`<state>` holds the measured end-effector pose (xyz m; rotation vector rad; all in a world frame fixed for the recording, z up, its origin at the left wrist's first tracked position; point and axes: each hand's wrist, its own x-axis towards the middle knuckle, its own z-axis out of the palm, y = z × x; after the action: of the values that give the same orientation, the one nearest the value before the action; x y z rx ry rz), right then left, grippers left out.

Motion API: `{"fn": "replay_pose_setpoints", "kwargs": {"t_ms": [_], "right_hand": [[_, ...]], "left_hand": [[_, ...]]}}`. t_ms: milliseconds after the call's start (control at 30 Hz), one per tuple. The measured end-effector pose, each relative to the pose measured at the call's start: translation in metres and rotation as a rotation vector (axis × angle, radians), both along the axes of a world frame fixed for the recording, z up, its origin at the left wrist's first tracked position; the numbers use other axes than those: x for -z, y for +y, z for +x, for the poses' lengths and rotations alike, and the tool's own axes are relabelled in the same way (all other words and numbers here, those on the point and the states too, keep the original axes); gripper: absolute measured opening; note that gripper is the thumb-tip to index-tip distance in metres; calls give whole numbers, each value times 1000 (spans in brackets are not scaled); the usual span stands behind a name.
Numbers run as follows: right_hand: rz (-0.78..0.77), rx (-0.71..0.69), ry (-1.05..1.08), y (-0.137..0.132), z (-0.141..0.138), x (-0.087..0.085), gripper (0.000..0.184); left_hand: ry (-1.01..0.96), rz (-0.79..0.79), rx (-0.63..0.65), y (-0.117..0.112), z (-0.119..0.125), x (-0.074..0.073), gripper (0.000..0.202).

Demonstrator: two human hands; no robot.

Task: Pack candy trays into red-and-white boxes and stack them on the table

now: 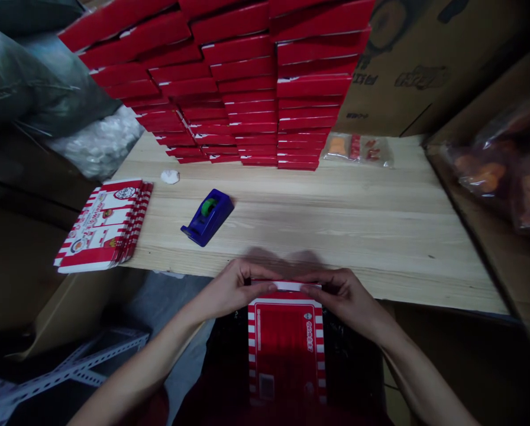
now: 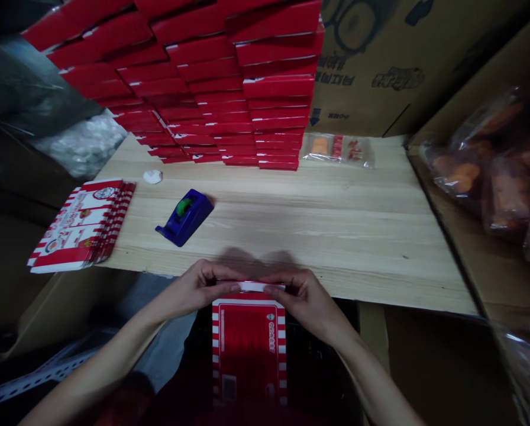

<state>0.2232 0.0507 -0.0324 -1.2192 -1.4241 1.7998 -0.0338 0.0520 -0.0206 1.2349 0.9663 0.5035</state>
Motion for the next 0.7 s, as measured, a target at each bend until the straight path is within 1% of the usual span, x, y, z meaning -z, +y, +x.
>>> {"fn": "replay_pose_setpoints", "kwargs": {"t_ms": [100,167,300,400,500,600,667,700], "right_hand": [[4,-12,-12,5,0,-2,22],[-4,-62,1,10,1,-4,20],[-47,-184,44,23,2,-7,14],[-42,-242,60,29,-5,-7,14],[-31,-271,98,25,-17,-4,12],[72,-221,97,14,-22,-1,11],[125,-212,107,8,-19,0,16],[124,-243,124,8,-16,-1,19]], "left_hand": [[-26,-62,-42,-2,3,1,28],[-38,-82,-74,-3,4,0,26],[-19,-61,-110,-7,3,-2,23],[2,-44,-131,-10,0,-5,21],[51,-1,-124,-16,-7,-9,18],[147,37,-133,-24,-12,-15,20],[176,36,-161,-30,-12,-18,23],[178,31,-171,-33,-11,-19,23]]}}
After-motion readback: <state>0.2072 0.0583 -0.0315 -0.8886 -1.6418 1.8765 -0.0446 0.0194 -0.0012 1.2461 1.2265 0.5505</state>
